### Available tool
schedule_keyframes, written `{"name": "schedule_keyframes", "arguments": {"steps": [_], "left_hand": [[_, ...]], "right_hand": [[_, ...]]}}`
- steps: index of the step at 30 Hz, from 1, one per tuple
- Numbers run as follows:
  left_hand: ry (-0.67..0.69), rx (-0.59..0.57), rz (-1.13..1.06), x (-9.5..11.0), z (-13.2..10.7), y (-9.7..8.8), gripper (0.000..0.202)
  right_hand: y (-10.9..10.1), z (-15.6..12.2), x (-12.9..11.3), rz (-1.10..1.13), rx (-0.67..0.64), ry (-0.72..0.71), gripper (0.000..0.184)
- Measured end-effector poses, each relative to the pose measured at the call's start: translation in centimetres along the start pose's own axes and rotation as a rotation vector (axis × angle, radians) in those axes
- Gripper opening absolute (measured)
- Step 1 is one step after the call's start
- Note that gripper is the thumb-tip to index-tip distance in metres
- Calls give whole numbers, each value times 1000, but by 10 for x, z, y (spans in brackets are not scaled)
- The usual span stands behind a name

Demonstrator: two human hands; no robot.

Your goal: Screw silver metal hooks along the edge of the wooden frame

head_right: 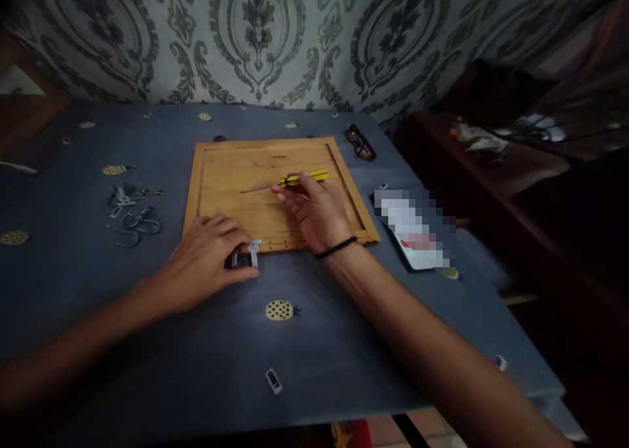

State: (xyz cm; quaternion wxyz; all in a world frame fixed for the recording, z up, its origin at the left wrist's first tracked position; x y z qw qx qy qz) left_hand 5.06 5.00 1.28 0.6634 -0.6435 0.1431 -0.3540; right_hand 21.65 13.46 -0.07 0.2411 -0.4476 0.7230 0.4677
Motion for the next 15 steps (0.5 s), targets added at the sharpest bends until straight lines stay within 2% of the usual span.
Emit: {"name": "schedule_keyframes", "arguments": {"steps": [3, 5, 7, 8, 11, 12, 15], "left_hand": [[-11, 0, -5, 0, 0, 0, 31], [-15, -4, -12, 1, 0, 0, 31], [-18, -10, -18, 1, 0, 0, 32], [-19, -11, -20, 1, 0, 0, 32], [-21, -6, -19, 1, 0, 0, 32], [-21, -2, -12, 1, 0, 0, 32], [-16, 2, 5, 2, 0, -1, 29]], "right_hand": [[5, 14, 2, 5, 14, 99, 32], [6, 22, 5, -14, 8, 130, 28], [4, 29, 9, -40, -3, 152, 17], [3, 31, 10, -57, -13, 157, 19], [-2, 35, 10, -123, -59, 144, 41], [-4, 34, 9, -150, -77, 129, 41], [-10, 27, 5, -250, -123, 39, 24]]}}
Point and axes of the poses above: each hand's wrist, its own z-axis towards the middle knuckle, its own y-axis out of the palm, x = y × z, the point moved 4 cm from there along z, towards the middle knuckle, and after that the axes turned 12 degrees about y, right-handed, at the moved point
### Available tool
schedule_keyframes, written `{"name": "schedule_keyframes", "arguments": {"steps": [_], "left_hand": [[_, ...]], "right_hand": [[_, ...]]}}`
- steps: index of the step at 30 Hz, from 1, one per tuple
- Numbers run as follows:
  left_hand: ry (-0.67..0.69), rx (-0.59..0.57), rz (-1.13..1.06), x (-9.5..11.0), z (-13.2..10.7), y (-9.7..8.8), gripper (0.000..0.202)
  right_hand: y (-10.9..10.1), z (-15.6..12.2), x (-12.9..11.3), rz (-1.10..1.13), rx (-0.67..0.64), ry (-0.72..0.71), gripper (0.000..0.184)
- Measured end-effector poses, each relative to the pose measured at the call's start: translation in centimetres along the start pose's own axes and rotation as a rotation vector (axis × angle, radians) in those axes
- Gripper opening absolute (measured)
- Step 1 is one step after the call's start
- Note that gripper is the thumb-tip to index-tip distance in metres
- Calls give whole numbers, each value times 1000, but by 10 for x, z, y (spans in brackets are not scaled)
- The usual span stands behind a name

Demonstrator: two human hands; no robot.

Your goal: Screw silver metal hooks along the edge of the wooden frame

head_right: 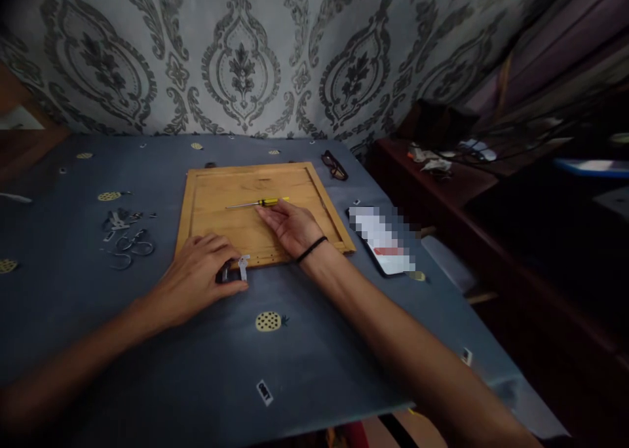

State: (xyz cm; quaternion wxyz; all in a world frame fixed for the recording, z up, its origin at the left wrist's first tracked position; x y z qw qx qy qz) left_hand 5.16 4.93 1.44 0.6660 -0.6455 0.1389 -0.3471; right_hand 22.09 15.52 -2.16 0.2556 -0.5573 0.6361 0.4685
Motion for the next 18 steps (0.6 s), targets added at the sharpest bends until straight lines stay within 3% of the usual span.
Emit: {"name": "schedule_keyframes", "arguments": {"steps": [5, 10, 14, 18], "left_hand": [[24, 12, -9, 1, -1, -1, 25], [10, -3, 16, 1, 0, -2, 26], [-1, -23, 22, 1, 1, -3, 30], [9, -16, 13, 1, 1, -2, 29]], "right_hand": [[-2, -39, 4, -297, -18, -266, 21], [6, -80, 17, -705, -40, -669, 11], [11, -88, 28, -976, -132, -890, 15], [10, -87, 32, -1139, -123, -1032, 19]]}}
Point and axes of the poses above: each hand's wrist, its own z-axis towards the middle knuckle, its own y-axis out of the palm, x = y × z, the point moved 4 cm from there along z, towards the middle knuckle, and after that the axes turned 12 degrees about y, right-handed, at the moved point
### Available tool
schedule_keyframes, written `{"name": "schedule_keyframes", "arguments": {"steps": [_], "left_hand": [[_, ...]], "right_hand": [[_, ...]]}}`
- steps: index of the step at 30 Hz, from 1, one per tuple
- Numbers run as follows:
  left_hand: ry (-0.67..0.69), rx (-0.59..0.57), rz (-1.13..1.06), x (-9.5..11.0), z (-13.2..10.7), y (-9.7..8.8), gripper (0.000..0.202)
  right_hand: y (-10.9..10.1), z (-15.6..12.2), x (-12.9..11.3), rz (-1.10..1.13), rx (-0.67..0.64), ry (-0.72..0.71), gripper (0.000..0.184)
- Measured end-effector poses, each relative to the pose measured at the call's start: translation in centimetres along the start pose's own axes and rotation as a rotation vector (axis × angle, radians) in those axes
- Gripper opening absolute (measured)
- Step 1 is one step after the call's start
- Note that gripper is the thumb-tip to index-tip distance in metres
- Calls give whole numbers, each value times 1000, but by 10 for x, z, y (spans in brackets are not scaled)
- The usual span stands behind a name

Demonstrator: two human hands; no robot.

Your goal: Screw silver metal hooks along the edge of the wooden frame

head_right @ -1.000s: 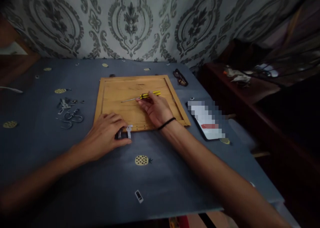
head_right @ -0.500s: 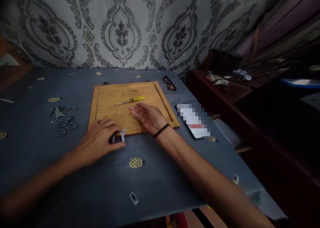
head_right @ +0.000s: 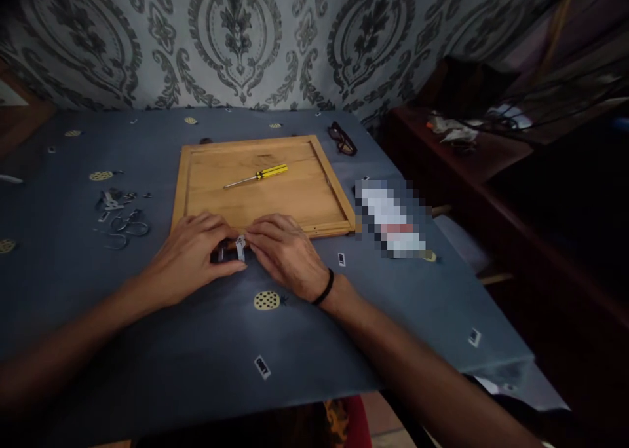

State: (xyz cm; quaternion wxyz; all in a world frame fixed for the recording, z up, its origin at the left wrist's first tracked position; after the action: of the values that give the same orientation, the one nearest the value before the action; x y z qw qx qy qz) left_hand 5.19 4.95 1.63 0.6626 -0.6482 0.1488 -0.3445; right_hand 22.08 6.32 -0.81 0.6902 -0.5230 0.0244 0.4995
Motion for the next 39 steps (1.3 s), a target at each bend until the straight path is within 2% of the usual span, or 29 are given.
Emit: {"name": "schedule_keyframes", "arguments": {"steps": [9, 17, 20, 25, 28, 31, 35, 39], "left_hand": [[-18, -26, 22, 1, 1, -3, 30], [-3, -14, 27, 0, 0, 1, 31], [-23, 37, 3, -3, -5, -15, 37], [-150, 273, -113, -16, -27, -71, 29], [-260, 302, -98, -30, -46, -85, 29], [-386, 276, -149, -46, -64, -77, 33], [-590, 320, -315, -65, -83, -57, 33], [-647, 354, -363, -70, -92, -50, 30]], "right_hand": [[1, -4, 1, -201, -24, -106, 22], [2, -4, -1, -369, -63, -121, 22], [1, -4, -4, -404, -51, -143, 20], [1, -4, -3, -402, -61, -134, 22], [2, -4, -1, -377, -60, -128, 22], [4, -4, 1, -344, -67, -113, 23], [5, -5, 2, -316, -78, -111, 24], [5, -5, 2, -308, -74, -123, 22]]}}
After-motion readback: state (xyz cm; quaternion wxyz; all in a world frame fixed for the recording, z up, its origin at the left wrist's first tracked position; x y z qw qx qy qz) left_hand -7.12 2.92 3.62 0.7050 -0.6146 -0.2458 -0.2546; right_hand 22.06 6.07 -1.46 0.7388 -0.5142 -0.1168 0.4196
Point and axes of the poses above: each hand's wrist, its own z-axis towards the middle knuckle, its own y-axis out of the palm, x = y × z, the point moved 4 cm from there along z, towards the middle knuckle, and after that the axes turned 12 degrees about y, right-handed, at the moved point
